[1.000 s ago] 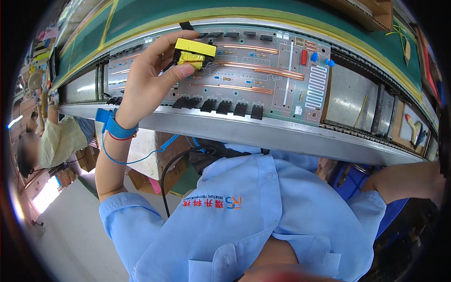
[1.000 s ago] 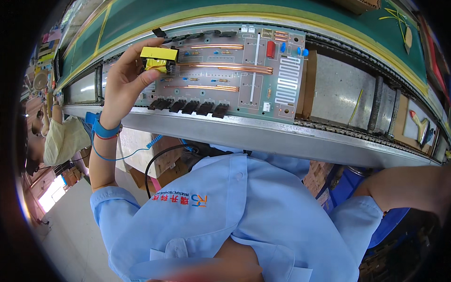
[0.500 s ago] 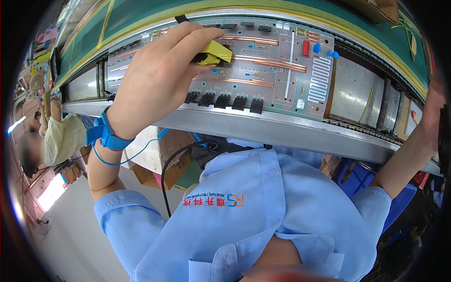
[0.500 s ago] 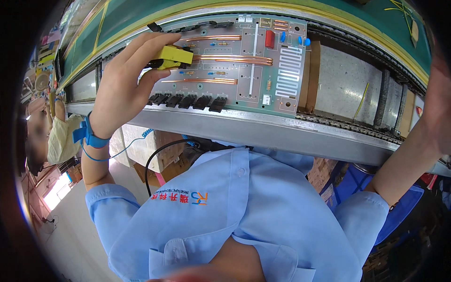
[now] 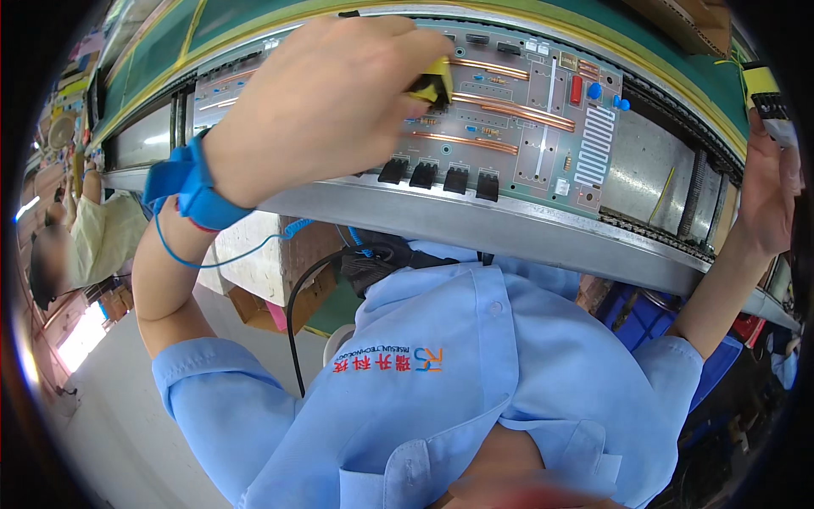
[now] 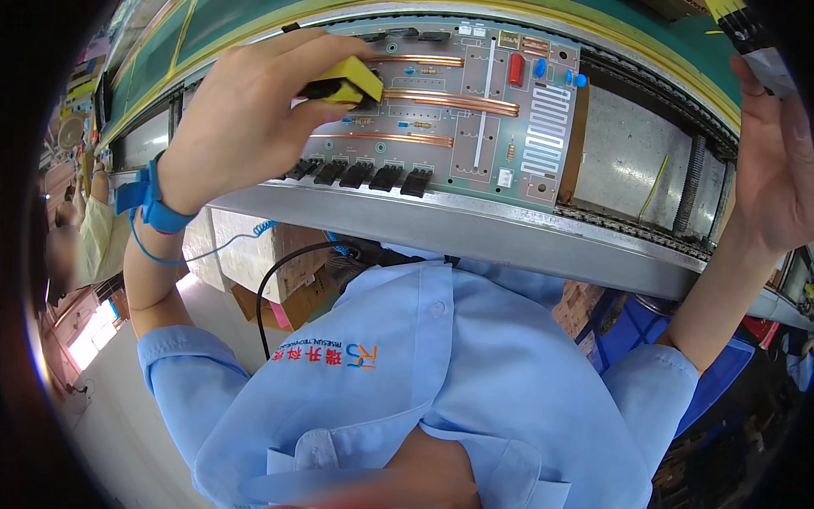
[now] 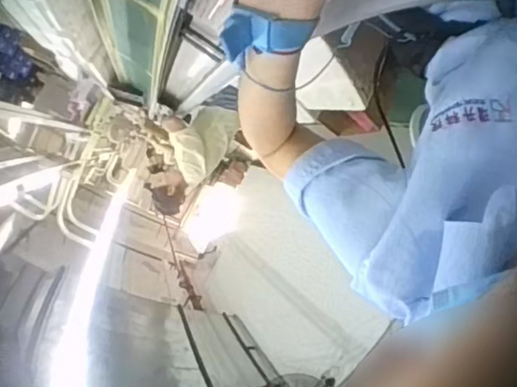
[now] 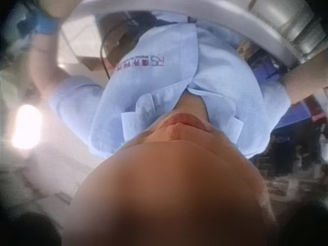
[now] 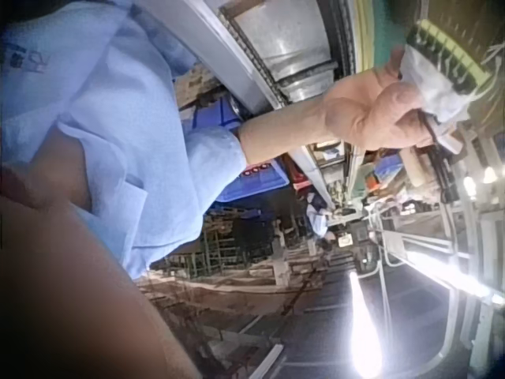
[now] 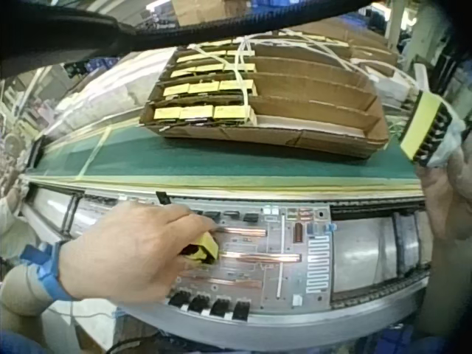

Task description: Assemble electronic components, including transformers and coils, onto a mounting plate or circuit board.

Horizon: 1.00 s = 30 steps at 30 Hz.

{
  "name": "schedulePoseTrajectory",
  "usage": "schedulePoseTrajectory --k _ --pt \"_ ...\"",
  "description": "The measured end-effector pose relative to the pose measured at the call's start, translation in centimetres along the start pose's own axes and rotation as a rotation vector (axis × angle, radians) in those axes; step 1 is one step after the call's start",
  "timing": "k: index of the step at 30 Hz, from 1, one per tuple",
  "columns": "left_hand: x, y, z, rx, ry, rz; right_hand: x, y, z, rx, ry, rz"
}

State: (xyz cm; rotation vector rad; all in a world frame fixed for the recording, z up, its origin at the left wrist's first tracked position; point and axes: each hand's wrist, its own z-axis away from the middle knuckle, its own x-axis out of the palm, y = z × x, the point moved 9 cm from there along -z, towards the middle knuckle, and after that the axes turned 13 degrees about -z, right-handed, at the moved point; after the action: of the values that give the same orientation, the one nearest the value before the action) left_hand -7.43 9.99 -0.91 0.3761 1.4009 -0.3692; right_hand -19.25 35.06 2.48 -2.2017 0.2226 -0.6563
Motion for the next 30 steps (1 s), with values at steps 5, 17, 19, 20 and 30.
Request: schedulePoseTrajectory --k 5,17,19,20,30 --pt "-0.6 0.6 -0.6 0.146 0.034 -0.047 -2.9 -3.0 5.4 0.081 0.119 0.129" --pt "-0.1 1.1 0.5 0.039 0.154 -0.017 2.5 1.5 2.3 0.12 0.328 0.691" --pt "0.2 1.3 0.6 0.025 0.211 0.017 4.7 4.7 1.8 0.284 0.267 0.642" --pt "0.3 1.4 0.6 0.01 0.268 0.074 5.9 6.5 1.4 0.331 0.271 0.526" --pt "1.4 1.5 0.5 0.04 0.483 0.312 5.2 8.4 2.9 0.595 0.35 0.786"
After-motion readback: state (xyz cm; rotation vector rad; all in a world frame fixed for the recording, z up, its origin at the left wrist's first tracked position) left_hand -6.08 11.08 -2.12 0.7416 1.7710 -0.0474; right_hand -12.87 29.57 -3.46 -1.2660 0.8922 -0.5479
